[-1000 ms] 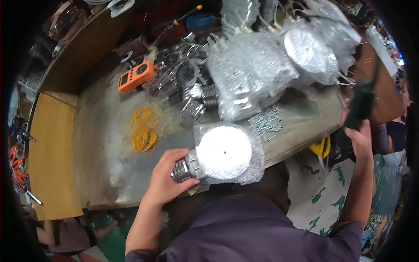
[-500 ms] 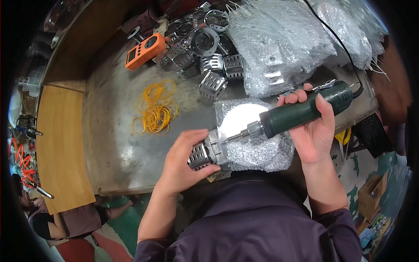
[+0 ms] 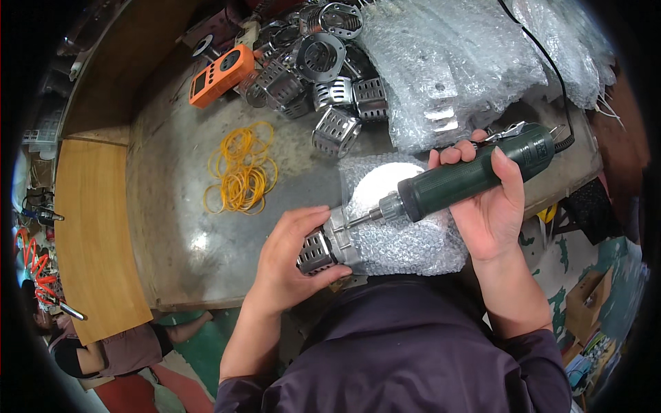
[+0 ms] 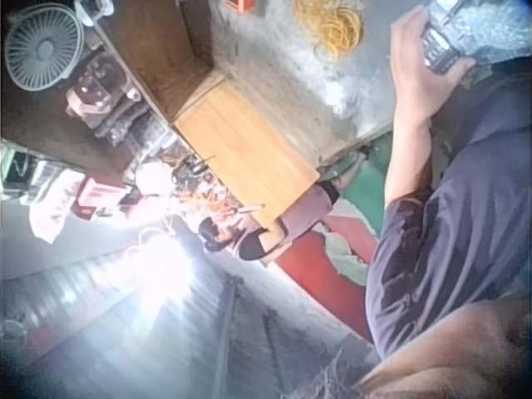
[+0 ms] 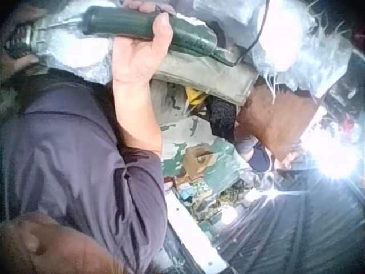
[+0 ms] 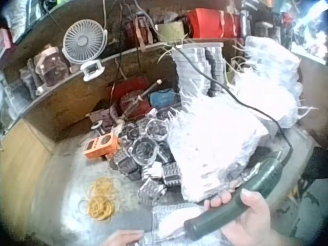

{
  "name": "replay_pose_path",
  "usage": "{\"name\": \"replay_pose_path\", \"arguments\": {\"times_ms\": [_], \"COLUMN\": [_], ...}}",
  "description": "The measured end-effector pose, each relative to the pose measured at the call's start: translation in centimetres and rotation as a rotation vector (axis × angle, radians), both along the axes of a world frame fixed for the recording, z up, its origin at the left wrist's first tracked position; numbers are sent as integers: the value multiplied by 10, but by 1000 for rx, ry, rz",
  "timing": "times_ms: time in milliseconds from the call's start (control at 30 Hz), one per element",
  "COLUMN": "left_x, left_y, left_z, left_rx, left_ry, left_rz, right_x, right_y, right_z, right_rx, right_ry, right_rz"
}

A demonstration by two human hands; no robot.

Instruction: Assembling metal housing parts using an electric screwdriver at a workshop station.

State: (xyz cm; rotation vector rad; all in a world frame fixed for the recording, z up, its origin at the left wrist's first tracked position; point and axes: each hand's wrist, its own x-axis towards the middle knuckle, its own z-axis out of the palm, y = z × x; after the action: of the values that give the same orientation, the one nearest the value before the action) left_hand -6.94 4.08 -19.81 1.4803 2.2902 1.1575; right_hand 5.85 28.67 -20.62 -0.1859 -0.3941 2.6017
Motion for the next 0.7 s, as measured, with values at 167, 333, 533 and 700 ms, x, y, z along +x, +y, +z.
{"name": "replay_pose_path", "arguments": {"times_ms": [167,333,533,700], "left_x": [1,-1,0,3], "left_y": [-1,-2,-2,-2], "left_z": [-1,1,-2,-1], "left_rx": [11,1,1,-25], "left_ry": [9,-15,-49,-3], "left_rz": [1,-17,-12,8], "right_x": [0,0,-1,-2], "right_y": [-2,-7,-7,-9], "right_z": [3,5,1,-1], "right_rx": [-15,-87,-125,-178], "right_ry": [4,-90,-114,-130], "right_rz": [13,-22,-33,-54]}}
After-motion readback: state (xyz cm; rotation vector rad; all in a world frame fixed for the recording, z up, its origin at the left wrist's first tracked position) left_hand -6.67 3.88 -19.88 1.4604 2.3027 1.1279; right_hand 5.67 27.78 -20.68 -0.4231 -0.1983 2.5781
